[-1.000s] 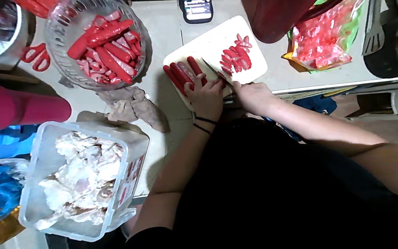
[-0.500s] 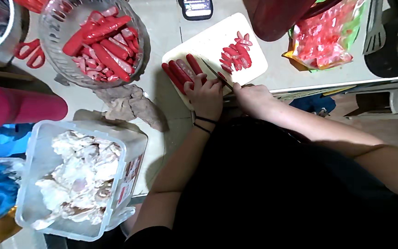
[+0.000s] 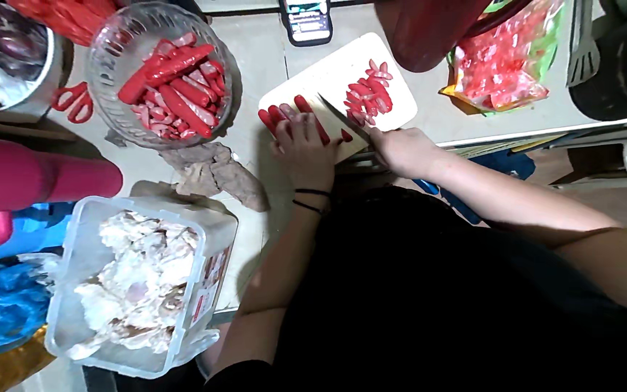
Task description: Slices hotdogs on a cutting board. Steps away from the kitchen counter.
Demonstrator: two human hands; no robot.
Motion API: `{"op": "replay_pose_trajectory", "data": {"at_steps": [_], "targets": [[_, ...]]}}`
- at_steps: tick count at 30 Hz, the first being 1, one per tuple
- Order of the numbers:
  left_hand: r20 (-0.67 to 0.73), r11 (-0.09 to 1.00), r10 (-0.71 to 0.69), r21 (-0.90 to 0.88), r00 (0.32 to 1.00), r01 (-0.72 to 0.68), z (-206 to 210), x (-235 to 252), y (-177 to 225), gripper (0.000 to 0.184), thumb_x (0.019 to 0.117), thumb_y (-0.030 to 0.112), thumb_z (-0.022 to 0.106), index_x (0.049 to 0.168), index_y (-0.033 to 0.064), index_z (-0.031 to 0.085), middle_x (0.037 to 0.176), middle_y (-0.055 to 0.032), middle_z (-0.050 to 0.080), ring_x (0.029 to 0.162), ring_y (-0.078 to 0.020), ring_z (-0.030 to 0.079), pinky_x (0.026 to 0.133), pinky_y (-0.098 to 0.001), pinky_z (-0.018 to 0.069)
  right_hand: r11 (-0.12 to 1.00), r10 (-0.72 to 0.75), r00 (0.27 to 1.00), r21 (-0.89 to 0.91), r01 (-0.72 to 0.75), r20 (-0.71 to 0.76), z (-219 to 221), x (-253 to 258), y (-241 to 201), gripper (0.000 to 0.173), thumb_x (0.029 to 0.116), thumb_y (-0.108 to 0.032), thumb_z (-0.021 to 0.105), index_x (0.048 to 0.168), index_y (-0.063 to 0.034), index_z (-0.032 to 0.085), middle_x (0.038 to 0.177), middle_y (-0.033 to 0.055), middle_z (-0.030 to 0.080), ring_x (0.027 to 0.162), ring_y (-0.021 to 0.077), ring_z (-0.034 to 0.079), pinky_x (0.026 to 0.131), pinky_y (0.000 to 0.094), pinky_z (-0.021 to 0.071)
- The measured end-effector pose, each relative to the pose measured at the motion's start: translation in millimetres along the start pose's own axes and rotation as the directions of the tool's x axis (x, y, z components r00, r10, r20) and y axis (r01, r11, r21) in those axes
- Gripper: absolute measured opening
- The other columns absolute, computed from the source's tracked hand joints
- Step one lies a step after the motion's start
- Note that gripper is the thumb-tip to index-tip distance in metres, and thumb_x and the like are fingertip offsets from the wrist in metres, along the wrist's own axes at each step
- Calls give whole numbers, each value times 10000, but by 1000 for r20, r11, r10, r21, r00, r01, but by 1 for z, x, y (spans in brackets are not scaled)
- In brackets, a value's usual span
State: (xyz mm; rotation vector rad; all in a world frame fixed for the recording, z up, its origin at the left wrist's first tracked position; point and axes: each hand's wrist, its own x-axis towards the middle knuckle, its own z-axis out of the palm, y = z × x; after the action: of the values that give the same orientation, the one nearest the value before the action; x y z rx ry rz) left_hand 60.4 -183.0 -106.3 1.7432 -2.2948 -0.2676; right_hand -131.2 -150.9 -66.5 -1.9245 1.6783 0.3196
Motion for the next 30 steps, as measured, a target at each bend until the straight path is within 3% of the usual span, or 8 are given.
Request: {"op": "replay_pose_trajectory", "data": {"at_steps": [2, 4, 7, 12, 16, 19, 23, 30], "targets": [[35, 996, -43, 85, 998, 40, -2, 3, -4, 705, 979, 467, 633, 1501, 13, 495, 1598, -229, 400, 1480, -495, 313, 1100, -713, 272, 998, -67, 998, 18, 68, -19, 8, -8, 0, 261, 1075, -188, 475, 1232, -2, 569, 908, 232, 687, 898, 465, 704, 733, 628, 539], [68, 993, -29, 116, 997, 21, -2, 5, -7, 644, 1008, 443, 592, 1494, 29, 512, 1630, -227, 349, 1510, -495, 257, 1125, -715, 242, 997, -77, 997, 13, 77, 19, 10, -12, 0, 268, 1080, -180, 480, 1260, 0, 564, 927, 236, 691, 925, 466, 701, 762, 623, 536], [96, 994, 17, 102, 995, -27, 0, 7, -5, 532, 1020, 415, 579, 1425, 71, 603, 1634, -164, 374, 1521, -461, 253, 1143, -707, 206, 1000, -2, 1000, -19, 2, 22, 8, -4, 7, 306, 1087, -199, 453, 1309, -4, 534, 974, 249, 691, 955, 478, 699, 760, 634, 537], [132, 986, 156, 43, 979, -163, 9, 4, 4, 487, 1013, 382, 604, 1380, 65, 640, 1510, -180, 525, 1470, -458, 352, 1134, -728, 220, 989, 143, 990, -22, -143, -13, -6, 9, 11, 305, 1076, -168, 440, 1321, 1, 509, 981, 250, 690, 958, 477, 702, 746, 636, 538], [113, 983, 165, 62, 980, -172, 12, 4, 9, 541, 1041, 369, 548, 1474, 43, 543, 1541, -152, 516, 1479, -426, 372, 1149, -712, 210, 992, 120, 991, 39, -118, -53, -14, 10, 0, 266, 1083, -197, 442, 1251, -19, 544, 931, 230, 693, 930, 467, 705, 739, 634, 533], [122, 979, 169, 93, 978, -180, 13, 10, 11, 495, 1068, 226, 470, 1531, 51, 473, 1594, -117, 462, 1515, -399, 330, 1157, -707, 193, 994, 101, 993, 37, -99, -57, -20, 11, -12, 263, 1088, -188, 431, 1240, -22, 567, 930, 226, 698, 922, 458, 710, 739, 628, 534], [197, 977, 158, 108, 968, -182, 13, 21, 12, 493, 1060, 167, 463, 1540, 58, 459, 1611, -115, 437, 1535, -390, 295, 1188, -703, 118, 994, 100, 994, -43, -101, -32, -22, 19, -21, 281, 1070, -164, 452, 1279, -16, 566, 938, 223, 700, 918, 446, 714, 723, 611, 544], [218, 976, 165, 102, 962, -190, 14, 25, 12, 507, 1042, 167, 497, 1532, 41, 465, 1605, -120, 446, 1527, -392, 315, 1176, -738, 112, 987, 133, 991, -83, -134, -19, -23, 19, -27, 307, 1062, -138, 447, 1314, 0, 554, 961, 244, 698, 918, 465, 710, 713, 623, 540]]}}
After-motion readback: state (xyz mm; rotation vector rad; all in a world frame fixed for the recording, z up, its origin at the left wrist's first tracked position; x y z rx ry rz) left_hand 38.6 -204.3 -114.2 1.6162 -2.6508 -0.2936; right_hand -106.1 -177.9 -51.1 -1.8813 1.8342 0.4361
